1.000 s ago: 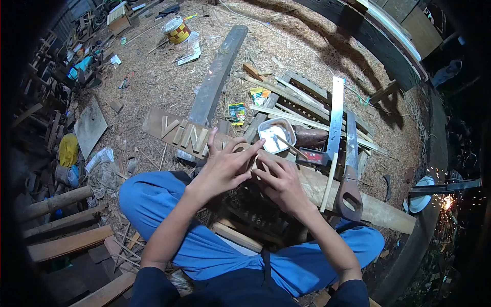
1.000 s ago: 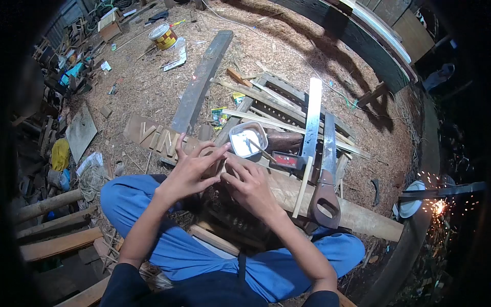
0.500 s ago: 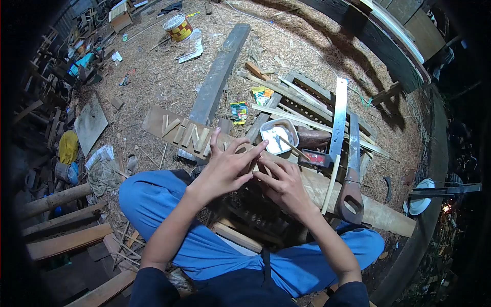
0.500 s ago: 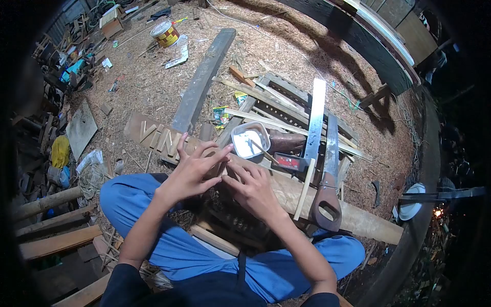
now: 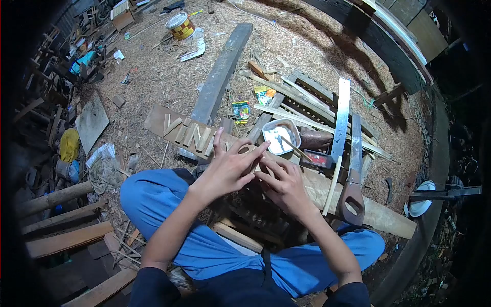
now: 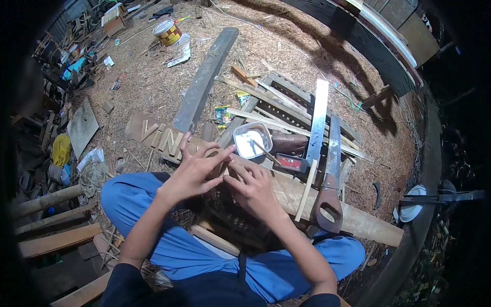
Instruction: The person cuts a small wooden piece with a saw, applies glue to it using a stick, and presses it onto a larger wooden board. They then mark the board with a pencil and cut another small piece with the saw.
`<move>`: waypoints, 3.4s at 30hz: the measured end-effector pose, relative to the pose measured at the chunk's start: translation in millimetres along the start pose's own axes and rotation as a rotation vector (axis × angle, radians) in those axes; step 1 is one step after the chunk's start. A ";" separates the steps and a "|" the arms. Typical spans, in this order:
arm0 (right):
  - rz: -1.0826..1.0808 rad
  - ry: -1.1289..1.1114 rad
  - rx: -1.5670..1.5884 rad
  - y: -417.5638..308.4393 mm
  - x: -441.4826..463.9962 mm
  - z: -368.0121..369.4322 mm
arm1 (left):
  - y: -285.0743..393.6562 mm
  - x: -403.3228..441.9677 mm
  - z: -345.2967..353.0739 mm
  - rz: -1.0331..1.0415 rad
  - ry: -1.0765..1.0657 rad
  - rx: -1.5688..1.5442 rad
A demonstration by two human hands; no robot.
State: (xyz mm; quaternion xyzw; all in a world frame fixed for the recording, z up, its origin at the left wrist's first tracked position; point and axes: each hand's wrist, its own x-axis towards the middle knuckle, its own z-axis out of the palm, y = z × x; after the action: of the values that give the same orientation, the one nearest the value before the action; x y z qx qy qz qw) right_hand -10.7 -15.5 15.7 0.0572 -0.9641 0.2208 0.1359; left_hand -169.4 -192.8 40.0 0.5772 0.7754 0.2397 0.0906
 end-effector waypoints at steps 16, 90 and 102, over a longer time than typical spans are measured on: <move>0.023 0.003 -0.054 -2.4 -3.2 6.8 | 6.8 2.8 -3.8 -0.040 -0.004 0.030; -0.004 0.019 -0.138 -1.2 -22.6 -2.2 | -3.8 -24.8 1.2 0.103 0.088 0.029; -0.074 -0.072 -0.204 -1.3 -5.5 -5.5 | -16.2 -34.8 -8.5 0.016 0.188 0.037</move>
State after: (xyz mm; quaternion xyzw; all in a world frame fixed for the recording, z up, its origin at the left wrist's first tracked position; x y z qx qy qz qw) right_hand -3.9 -13.9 19.5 0.0867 -0.9831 0.1139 0.1143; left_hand -175.6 -231.4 34.8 0.5599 0.7801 0.2791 0.0047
